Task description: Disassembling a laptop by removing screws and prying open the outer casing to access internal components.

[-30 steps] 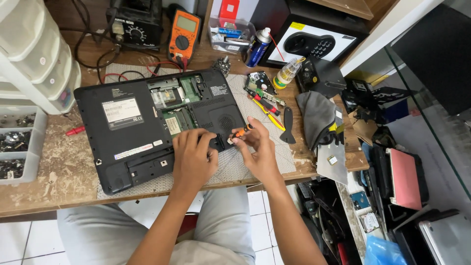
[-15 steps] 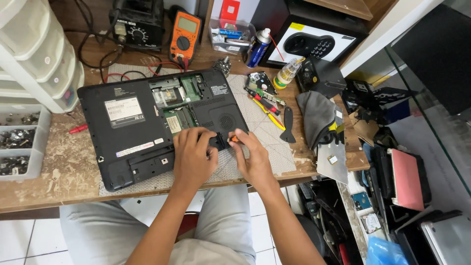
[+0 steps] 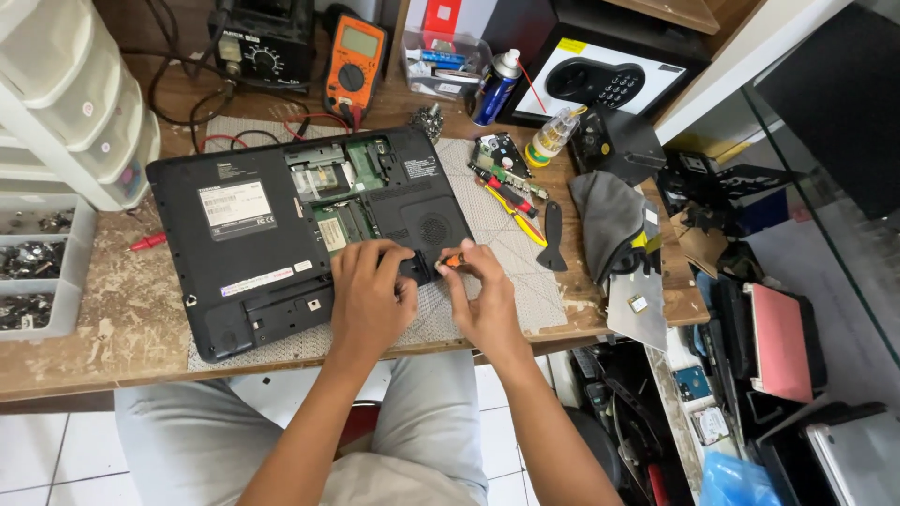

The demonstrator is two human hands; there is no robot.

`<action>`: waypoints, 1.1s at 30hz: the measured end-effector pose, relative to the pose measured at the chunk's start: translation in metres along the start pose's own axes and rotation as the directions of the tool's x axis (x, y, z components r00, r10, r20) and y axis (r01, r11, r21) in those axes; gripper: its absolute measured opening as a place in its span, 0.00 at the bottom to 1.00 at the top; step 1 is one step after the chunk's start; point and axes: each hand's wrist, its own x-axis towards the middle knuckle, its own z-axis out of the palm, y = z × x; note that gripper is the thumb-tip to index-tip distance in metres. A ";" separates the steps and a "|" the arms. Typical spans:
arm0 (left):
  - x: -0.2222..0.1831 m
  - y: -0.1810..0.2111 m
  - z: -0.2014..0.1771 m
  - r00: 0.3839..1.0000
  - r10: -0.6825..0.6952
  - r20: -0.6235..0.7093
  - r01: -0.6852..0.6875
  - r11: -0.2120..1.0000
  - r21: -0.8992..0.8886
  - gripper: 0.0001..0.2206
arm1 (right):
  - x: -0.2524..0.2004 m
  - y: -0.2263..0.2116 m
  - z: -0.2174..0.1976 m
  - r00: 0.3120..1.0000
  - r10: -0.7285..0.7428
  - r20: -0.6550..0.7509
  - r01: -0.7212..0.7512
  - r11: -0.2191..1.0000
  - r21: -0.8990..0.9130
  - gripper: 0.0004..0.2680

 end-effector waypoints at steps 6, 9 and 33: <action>-0.001 -0.001 0.004 1.000 0.007 -0.005 -0.007 1.000 0.018 0.14 | 0.011 0.001 -0.008 0.995 0.086 0.042 -0.084 0.995 -0.053 0.21; 0.000 0.001 0.001 1.000 -0.008 -0.003 0.008 1.000 0.012 0.14 | 0.014 0.003 -0.010 0.979 0.189 0.079 -0.193 0.980 0.043 0.23; 0.003 0.004 0.001 0.999 -0.027 0.025 0.026 0.999 0.022 0.15 | 0.001 0.019 -0.005 0.983 0.183 0.015 -0.183 0.975 0.125 0.24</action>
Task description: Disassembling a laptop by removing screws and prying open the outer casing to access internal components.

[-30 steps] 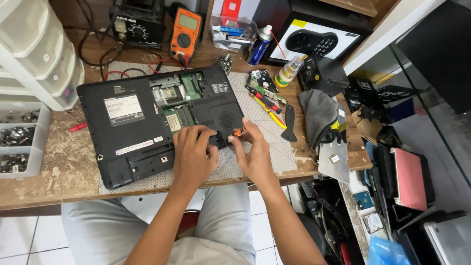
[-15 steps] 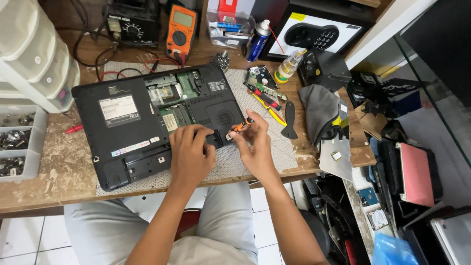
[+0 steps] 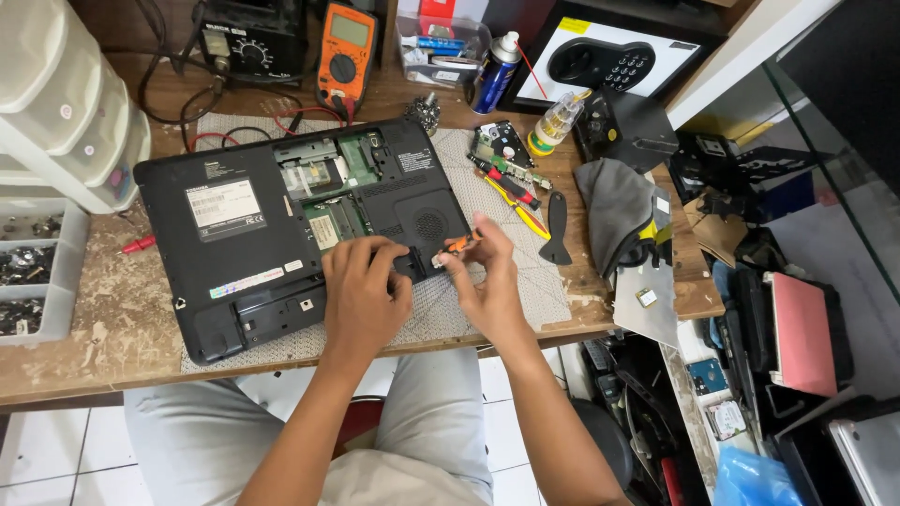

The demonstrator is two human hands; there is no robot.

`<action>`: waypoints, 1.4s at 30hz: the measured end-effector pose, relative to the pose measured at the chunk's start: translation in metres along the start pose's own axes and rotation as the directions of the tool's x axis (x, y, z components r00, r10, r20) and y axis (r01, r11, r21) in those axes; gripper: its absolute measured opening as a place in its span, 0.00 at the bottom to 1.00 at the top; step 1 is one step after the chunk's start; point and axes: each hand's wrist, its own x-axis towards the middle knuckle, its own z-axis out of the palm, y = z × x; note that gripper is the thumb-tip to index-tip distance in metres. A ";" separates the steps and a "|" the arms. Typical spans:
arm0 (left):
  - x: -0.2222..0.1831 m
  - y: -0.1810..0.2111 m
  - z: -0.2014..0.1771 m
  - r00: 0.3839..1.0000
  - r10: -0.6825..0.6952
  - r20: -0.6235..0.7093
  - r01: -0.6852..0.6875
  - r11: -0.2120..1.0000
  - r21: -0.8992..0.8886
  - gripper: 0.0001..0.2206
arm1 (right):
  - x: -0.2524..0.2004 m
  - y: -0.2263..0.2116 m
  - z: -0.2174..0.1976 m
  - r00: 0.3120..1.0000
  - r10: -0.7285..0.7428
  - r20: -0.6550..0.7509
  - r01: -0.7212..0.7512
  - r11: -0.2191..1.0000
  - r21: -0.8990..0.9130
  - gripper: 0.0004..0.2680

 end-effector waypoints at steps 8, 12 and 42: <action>-0.001 -0.002 0.001 1.000 0.020 0.001 -0.020 1.000 0.008 0.14 | -0.003 -0.005 0.006 0.980 -0.200 0.022 0.201 0.962 -0.183 0.21; 0.001 0.002 -0.003 1.000 0.012 -0.005 -0.012 1.000 0.009 0.14 | 0.002 -0.006 0.006 0.995 -0.103 0.005 0.102 0.978 -0.182 0.22; 0.135 -0.144 -0.024 0.922 -0.265 0.283 0.036 0.786 0.617 0.11 | 0.004 0.043 -0.044 0.964 0.143 -0.223 -0.184 0.967 -0.176 0.31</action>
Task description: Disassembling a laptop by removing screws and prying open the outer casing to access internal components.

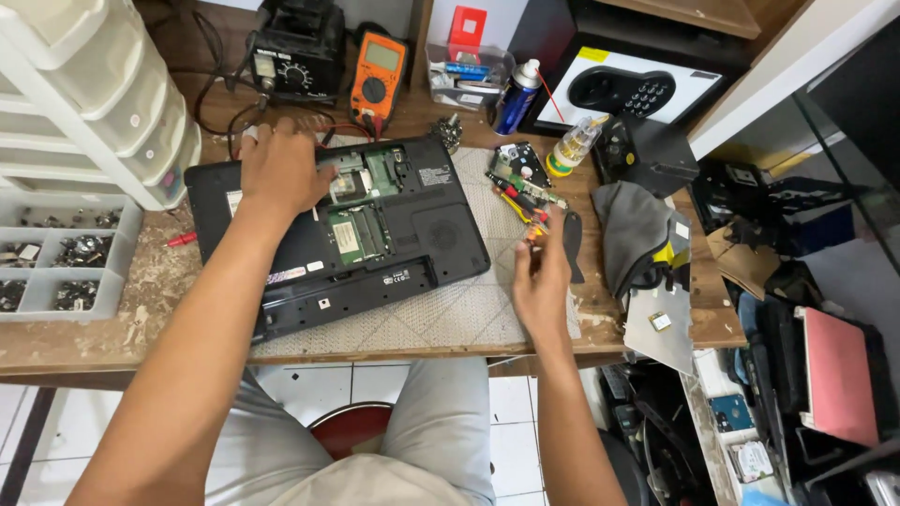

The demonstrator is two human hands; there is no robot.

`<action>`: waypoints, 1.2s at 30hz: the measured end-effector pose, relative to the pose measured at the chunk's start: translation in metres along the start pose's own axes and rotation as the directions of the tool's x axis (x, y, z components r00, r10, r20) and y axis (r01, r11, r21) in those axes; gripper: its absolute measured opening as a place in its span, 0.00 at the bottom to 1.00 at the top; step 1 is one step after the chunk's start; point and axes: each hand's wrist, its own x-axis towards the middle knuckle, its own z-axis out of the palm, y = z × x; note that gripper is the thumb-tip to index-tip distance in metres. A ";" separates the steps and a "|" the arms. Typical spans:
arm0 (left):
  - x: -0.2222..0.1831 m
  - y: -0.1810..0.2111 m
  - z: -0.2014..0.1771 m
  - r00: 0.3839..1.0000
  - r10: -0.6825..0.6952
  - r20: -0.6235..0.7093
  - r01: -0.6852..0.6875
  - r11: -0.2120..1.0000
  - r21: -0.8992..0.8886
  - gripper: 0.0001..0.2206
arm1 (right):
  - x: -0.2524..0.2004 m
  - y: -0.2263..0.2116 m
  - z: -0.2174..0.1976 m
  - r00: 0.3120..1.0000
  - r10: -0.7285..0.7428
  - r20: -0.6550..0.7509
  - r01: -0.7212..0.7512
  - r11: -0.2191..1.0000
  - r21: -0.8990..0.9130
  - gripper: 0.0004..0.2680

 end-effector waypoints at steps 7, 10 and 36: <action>0.004 -0.002 -0.014 0.994 0.045 0.097 -0.034 0.993 -0.117 0.17 | 0.018 0.021 0.008 0.975 -0.108 0.195 0.147 0.969 -0.199 0.17; 0.005 0.001 -0.023 0.997 0.072 0.033 -0.069 0.995 -0.076 0.17 | 0.018 0.035 0.013 0.966 -0.076 0.247 0.142 0.954 -0.263 0.14; -0.050 0.045 -0.138 0.660 0.530 -0.533 -0.431 0.848 0.309 0.17 | 0.050 0.022 0.000 0.953 -0.158 0.259 0.020 0.885 0.466 0.09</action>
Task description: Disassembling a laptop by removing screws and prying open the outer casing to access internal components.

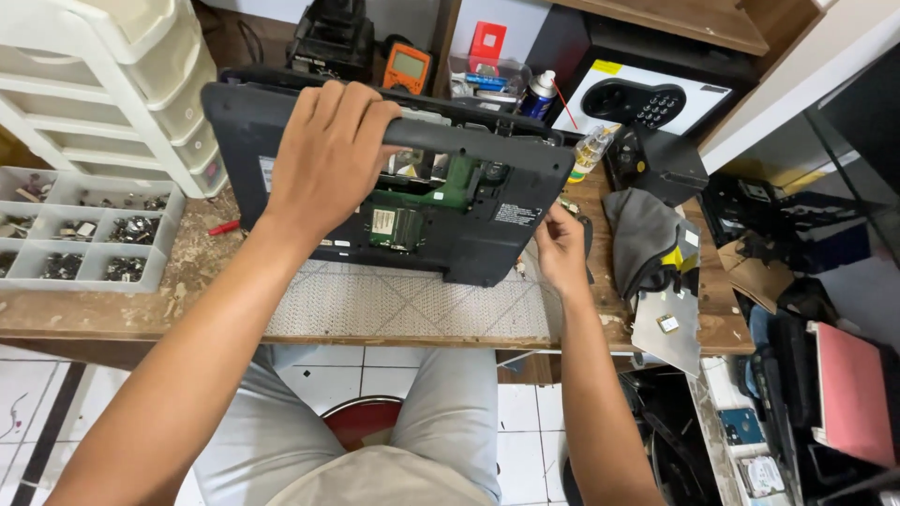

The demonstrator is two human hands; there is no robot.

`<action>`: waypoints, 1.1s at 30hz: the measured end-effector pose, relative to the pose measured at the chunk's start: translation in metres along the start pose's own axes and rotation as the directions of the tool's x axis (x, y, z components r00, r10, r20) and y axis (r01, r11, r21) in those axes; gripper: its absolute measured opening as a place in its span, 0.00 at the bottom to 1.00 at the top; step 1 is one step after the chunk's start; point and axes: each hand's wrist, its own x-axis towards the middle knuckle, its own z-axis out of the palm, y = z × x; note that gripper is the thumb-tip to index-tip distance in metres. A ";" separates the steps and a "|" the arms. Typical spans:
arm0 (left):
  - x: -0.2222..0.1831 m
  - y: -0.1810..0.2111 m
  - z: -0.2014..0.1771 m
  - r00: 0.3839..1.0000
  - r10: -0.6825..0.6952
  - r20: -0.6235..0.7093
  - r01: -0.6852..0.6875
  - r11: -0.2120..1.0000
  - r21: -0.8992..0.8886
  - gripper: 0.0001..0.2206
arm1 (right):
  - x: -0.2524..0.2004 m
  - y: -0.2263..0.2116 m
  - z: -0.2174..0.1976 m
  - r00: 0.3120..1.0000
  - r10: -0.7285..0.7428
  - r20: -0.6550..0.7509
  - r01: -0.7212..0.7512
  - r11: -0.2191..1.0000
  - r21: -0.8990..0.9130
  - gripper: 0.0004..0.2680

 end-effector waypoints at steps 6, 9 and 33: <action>-0.009 0.008 -0.020 0.992 -0.004 -0.123 0.004 1.000 -0.007 0.11 | -0.004 0.014 -0.003 0.998 0.041 -0.049 -0.045 0.995 -0.088 0.05; -0.012 0.011 -0.024 0.988 -0.008 -0.154 0.007 1.000 -0.006 0.10 | -0.007 0.015 -0.003 0.992 0.102 -0.071 -0.112 0.981 -0.156 0.04; -0.007 0.011 -0.022 0.995 -0.064 -0.082 0.062 0.998 -0.016 0.17 | -0.005 -0.012 0.007 0.996 -0.086 -0.013 0.085 0.994 -0.067 0.13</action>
